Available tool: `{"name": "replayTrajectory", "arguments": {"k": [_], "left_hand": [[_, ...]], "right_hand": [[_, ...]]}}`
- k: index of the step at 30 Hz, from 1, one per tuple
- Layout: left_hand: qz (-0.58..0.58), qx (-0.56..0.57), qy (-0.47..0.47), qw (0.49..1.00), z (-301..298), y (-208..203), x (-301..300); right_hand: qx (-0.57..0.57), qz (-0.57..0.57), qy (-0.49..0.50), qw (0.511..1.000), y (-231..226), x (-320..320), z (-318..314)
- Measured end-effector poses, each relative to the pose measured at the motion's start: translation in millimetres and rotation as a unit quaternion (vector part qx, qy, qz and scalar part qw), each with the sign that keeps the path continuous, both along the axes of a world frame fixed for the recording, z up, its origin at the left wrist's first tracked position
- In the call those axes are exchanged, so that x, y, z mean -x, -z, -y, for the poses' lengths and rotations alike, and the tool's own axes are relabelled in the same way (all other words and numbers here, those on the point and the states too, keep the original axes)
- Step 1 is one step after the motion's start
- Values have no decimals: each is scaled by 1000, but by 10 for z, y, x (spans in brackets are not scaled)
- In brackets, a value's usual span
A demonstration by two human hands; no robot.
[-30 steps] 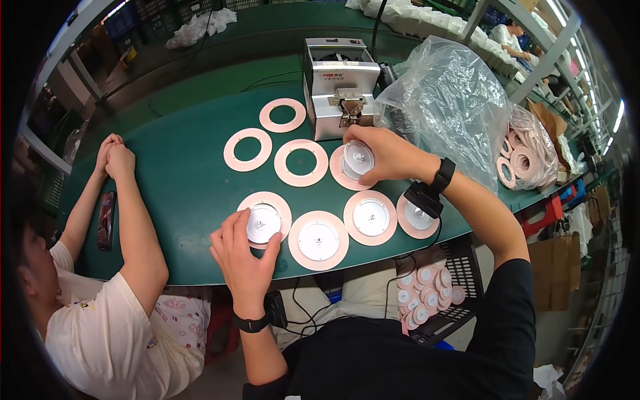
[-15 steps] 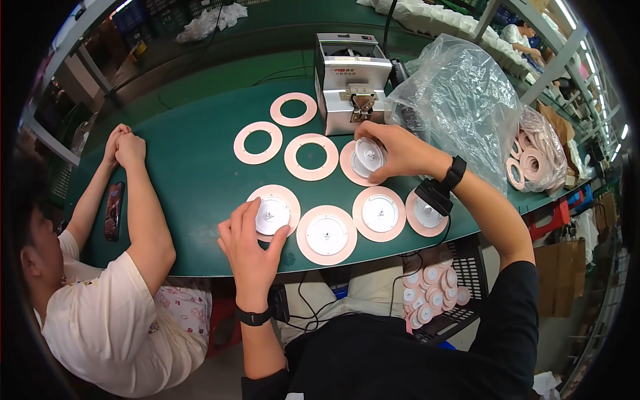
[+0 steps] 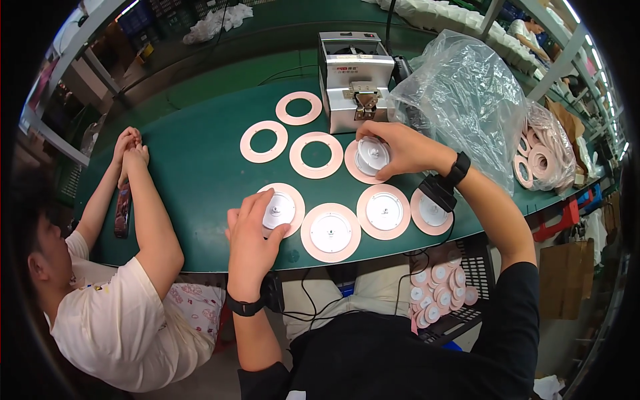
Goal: Apply adhesive rings onto circular plastic components and organize them on the workbench using a handheld tool.
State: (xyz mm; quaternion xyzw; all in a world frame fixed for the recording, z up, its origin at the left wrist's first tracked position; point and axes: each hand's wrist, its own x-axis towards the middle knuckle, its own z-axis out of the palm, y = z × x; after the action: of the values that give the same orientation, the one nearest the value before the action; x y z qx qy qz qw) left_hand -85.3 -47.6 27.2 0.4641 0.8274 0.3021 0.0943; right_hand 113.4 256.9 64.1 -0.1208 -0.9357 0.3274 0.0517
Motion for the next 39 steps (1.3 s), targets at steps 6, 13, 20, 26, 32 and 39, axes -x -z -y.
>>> {"name": "replayTrajectory", "arguments": {"k": [6,13,20,26,32,39], "left_hand": [[9,47,55,997,-24,-71,37],[-10,54,47,997,-2,-35,-20],[-5,5,32,999,68,116,-15],[6,-29,27,999,113,183,-9],[-5,-53,44,998,118,224,-3],[-26,-65,45,997,122,263,-17]], "right_hand": [[-24,6,16,1000,-2,0,21],[-43,-11,20,999,69,51,-5],[-31,6,-2,1000,19,69,-43],[-154,-86,-3,984,4,167,200],[-217,-44,-35,975,-19,733,445],[-261,132,-28,956,5,1148,435]]}}
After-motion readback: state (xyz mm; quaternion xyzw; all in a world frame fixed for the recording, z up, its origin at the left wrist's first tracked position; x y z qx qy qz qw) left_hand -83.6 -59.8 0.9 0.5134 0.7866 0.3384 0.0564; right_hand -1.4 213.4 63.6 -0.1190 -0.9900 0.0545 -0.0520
